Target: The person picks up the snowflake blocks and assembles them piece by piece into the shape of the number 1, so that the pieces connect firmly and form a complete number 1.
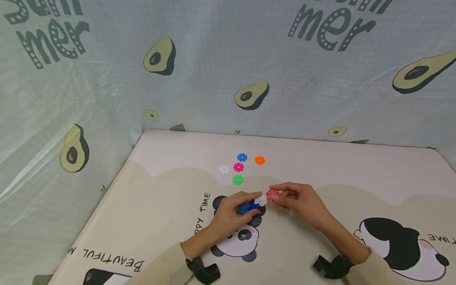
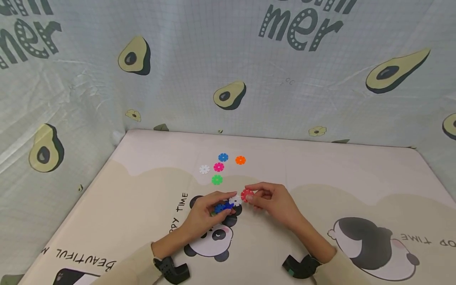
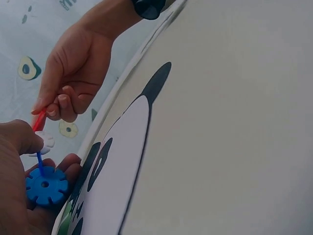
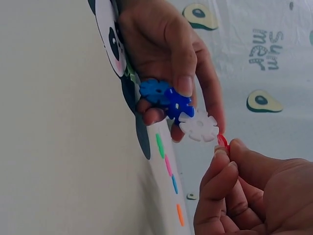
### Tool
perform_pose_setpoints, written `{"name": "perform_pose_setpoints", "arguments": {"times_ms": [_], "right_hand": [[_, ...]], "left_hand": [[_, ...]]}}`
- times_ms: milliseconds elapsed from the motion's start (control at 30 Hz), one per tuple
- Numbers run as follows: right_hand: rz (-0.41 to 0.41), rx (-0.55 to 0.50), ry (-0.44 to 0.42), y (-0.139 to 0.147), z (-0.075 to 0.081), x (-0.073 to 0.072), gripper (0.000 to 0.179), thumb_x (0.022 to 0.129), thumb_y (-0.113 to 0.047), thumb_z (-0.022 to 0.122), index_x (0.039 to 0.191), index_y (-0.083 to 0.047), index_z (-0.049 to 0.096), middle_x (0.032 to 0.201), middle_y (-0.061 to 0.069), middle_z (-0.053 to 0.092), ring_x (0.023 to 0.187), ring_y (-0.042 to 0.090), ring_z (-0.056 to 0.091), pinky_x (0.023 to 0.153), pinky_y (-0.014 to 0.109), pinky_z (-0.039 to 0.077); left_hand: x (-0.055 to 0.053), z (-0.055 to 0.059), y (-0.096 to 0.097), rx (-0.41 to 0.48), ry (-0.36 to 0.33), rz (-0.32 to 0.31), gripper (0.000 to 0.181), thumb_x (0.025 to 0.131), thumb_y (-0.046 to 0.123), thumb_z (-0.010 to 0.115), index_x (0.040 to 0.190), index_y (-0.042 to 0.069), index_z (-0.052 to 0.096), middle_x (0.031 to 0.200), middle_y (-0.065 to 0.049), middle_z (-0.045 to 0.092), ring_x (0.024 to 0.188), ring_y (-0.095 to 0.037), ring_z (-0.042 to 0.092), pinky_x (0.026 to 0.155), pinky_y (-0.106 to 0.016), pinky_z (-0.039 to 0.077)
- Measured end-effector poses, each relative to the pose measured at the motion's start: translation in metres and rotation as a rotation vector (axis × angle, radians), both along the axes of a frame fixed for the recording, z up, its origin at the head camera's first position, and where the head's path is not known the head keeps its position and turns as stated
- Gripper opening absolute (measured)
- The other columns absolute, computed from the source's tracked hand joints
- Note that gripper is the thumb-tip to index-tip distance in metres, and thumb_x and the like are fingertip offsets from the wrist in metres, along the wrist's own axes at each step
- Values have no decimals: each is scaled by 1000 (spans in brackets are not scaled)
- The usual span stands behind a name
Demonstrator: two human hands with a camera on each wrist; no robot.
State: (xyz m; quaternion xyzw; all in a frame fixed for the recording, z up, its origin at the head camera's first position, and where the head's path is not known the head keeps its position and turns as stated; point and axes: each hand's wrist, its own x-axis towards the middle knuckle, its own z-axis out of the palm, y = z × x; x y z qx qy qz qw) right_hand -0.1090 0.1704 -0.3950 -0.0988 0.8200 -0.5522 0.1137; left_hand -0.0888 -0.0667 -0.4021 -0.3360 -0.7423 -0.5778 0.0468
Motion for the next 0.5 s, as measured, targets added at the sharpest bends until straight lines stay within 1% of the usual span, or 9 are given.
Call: {"name": "perform_pose_setpoints", "arguments": {"times_ms": [100, 200, 300, 333, 400, 500], "right_hand": [[9, -20, -16, 1, 0, 1, 35, 84, -29, 74, 114, -12, 69, 76, 12, 67, 68, 27, 62, 56, 29, 48], [13, -45, -24, 1, -1, 1, 34, 84, -27, 75, 114, -11, 69, 76, 13, 67, 67, 28, 62, 56, 29, 48], [19, -66, -29, 1, -1, 1, 34, 84, -25, 75, 113, -10, 69, 74, 14, 66, 66, 29, 61, 56, 30, 49], [23, -70, -30, 2, -2, 1, 33, 84, -24, 75, 113, -9, 69, 74, 14, 66, 66, 29, 60, 56, 30, 49], [30, -83, -38, 2, -3, 1, 33, 84, -23, 75, 113, -8, 69, 74, 15, 66, 66, 29, 60, 56, 30, 50], [37, -99, -54, 1, -3, 0, 34, 84, -23, 75, 114, -7, 69, 76, 17, 66, 65, 28, 60, 56, 31, 51]], "left_hand": [[-1, -3, 1, 1, 14, -4, 40, 80, -10, 70, 120, -7, 61, 107, -19, 66, 100, -32, 63, 86, -38, 51], [-5, -14, 2, 11, 25, -11, 41, 80, -9, 70, 120, -6, 62, 108, -17, 67, 100, -31, 63, 87, -38, 51], [-10, -26, 2, 2, 41, -6, 42, 81, -5, 72, 122, -3, 62, 109, -13, 67, 102, -27, 63, 87, -36, 51], [-11, -30, 1, 0, 35, -6, 42, 82, -3, 72, 123, -1, 62, 111, -11, 67, 103, -25, 63, 88, -35, 50], [-13, -34, 0, -8, 31, -9, 42, 83, 1, 72, 124, 3, 63, 112, -6, 67, 104, -20, 62, 89, -33, 50], [-14, -36, -1, -16, 19, -18, 41, 85, 5, 72, 125, 8, 63, 113, -1, 67, 106, -14, 61, 90, -31, 49]]}}
